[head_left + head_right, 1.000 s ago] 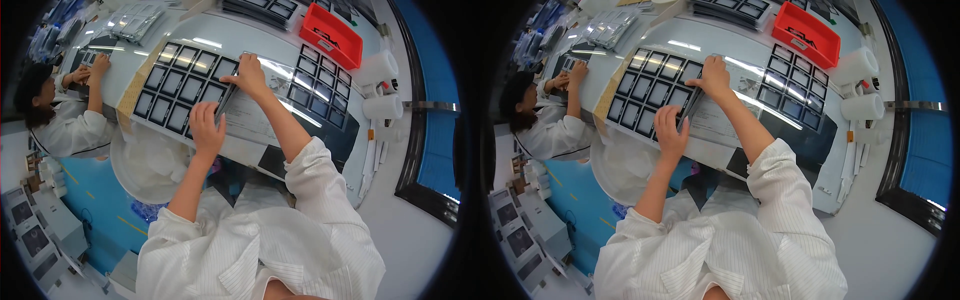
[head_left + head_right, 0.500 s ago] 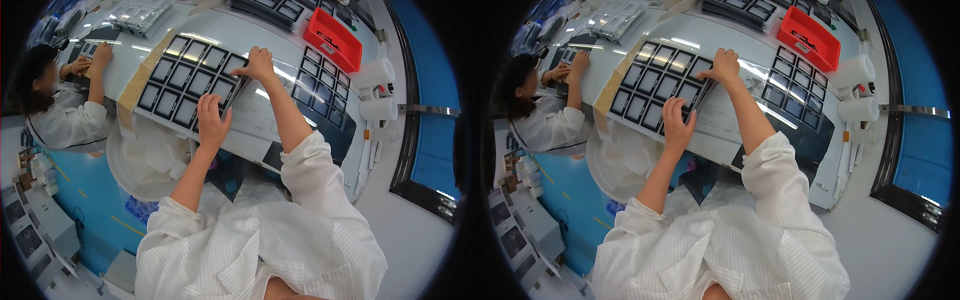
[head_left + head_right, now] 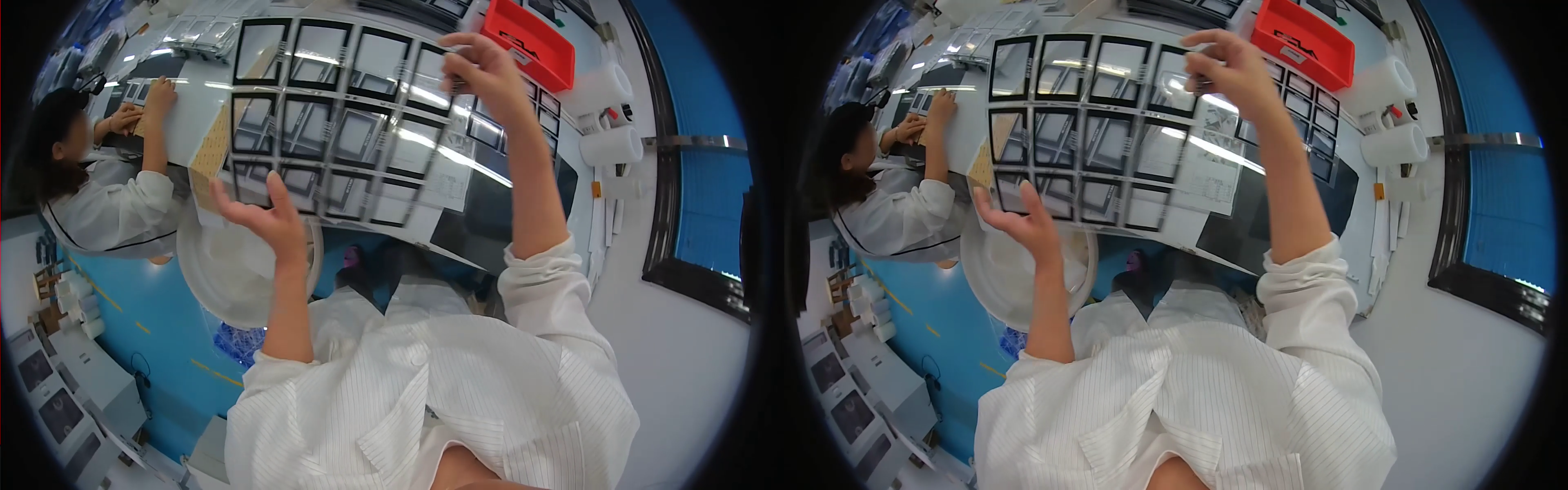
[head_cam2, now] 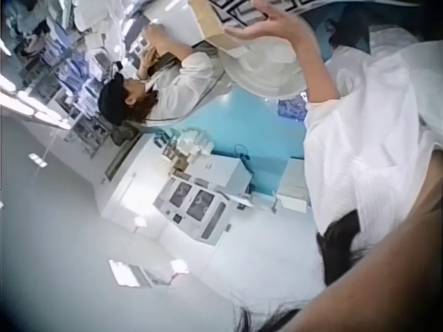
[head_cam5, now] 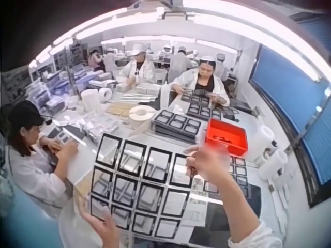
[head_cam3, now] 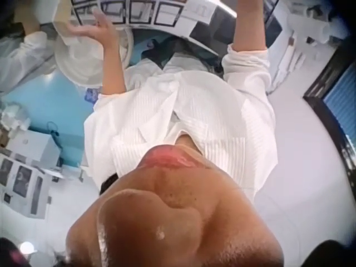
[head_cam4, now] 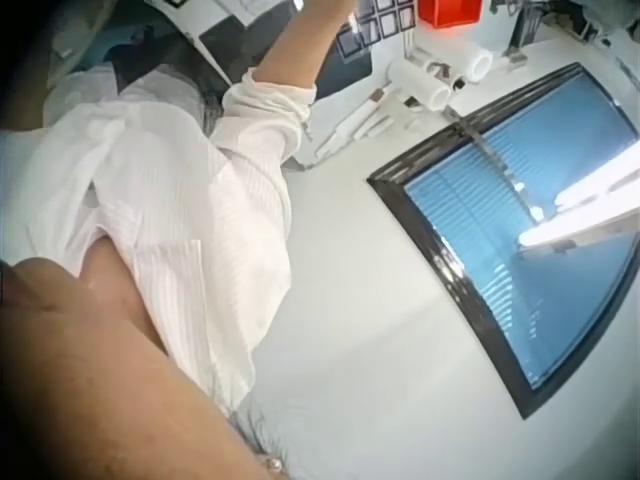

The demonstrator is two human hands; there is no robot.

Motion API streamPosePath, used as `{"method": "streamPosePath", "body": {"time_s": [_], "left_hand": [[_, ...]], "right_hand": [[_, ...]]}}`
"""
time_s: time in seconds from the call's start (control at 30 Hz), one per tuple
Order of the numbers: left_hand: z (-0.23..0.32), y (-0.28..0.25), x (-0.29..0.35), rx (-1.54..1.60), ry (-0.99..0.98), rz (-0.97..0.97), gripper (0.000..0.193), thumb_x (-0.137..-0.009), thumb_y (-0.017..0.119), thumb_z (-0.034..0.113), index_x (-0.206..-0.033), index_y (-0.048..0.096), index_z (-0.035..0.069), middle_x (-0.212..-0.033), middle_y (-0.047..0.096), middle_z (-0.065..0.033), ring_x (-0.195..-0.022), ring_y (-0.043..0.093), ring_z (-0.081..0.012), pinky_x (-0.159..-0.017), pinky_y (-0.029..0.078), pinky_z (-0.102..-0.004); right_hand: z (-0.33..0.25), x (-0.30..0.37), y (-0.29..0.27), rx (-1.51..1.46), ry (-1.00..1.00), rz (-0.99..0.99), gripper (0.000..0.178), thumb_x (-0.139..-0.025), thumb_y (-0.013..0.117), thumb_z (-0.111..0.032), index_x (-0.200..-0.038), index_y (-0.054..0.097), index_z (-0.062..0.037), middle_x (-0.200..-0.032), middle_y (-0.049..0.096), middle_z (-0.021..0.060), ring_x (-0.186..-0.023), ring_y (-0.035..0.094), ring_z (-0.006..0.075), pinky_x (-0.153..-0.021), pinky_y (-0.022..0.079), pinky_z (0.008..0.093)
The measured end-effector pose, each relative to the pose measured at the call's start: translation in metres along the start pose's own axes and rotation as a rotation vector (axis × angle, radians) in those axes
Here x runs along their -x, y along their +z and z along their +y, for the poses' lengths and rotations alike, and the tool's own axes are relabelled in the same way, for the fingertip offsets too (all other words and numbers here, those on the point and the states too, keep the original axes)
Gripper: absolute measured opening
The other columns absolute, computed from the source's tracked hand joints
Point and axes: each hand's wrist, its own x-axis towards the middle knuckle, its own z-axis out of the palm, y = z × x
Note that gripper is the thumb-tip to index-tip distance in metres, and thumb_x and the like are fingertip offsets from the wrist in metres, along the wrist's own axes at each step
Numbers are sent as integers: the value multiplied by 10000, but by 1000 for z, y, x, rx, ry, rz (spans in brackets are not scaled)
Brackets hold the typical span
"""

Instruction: Placing small electronic parts into compartment trays and managing plastic waste at a manufacturing station.

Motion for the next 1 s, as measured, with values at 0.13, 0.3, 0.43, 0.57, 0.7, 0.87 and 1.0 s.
{"method": "streamPosePath", "body": {"time_s": [0.13, 0.3, 0.43, 0.57, 0.7, 0.87, 1.0], "left_hand": [[1, -14, 19, 796, -795, -674, 499, -873, 637, 89, -1272, 361, -27, -1174, 515, -122, -1068, 512, -185, -922, 417, -281], [12, -29, 88, 954, -1384, -1369, 225, -850, 648, 51, -1049, 554, 2, -960, 648, -87, -865, 645, -160, -793, 535, -263], [32, -15, 137, 1191, -1539, -1409, 111, -869, 624, 42, -962, 575, 6, -915, 654, -98, -817, 666, -181, -746, 567, -266], [44, -1, 160, 1084, -1449, -1446, 91, -890, 603, 53, -950, 572, -8, -932, 659, -117, -851, 661, -179, -771, 554, -263], [50, 1, 169, 1089, -1185, -1472, 90, -907, 580, 62, -946, 585, -19, -950, 664, -116, -852, 647, -161, -774, 517, -244], [83, 22, 149, 1215, -723, -1587, 79, -870, 571, -19, -916, 635, -20, -915, 662, -76, -856, 610, -121, -775, 482, -247], [94, 38, 143, 1328, -552, -1618, 83, -864, 575, -35, -920, 631, -12, -880, 654, -60, -853, 604, -118, -793, 475, -240]], "right_hand": [[2, 51, -86, 62, 226, 46, 258, -910, 599, -173, -1146, 554, -78, -832, 548, -17, -671, 581, 68, -582, 470, 194], [38, 184, -160, 99, 595, 199, 257, -900, 614, -178, -1136, 543, -102, -824, 552, -36, -680, 579, 54, -587, 478, 201], [95, 280, -182, -36, 688, 429, 342, -861, 658, -180, -1172, 547, -91, -815, 561, -28, -677, 586, 83, -605, 484, 219], [134, 315, -162, 1194, 565, 222, 543, -787, 721, -252, -1254, 523, -59, -1073, 586, 132, -976, 581, 266, -828, 470, 342], [69, 271, -16, 744, 381, -71, 768, -800, 655, -482, -1347, 407, -4, -1389, 366, 277, -1283, 373, 385, -1054, 322, 419], [38, 272, 32, 854, 487, -180, 939, -811, 547, -634, -1407, 273, 39, -1441, 275, 288, -1341, 293, 383, -1082, 287, 423], [17, 266, 21, 849, 398, -190, 794, -887, 479, -563, -1384, 326, 37, -1382, 382, 273, -1265, 406, 382, -1043, 352, 410]]}}
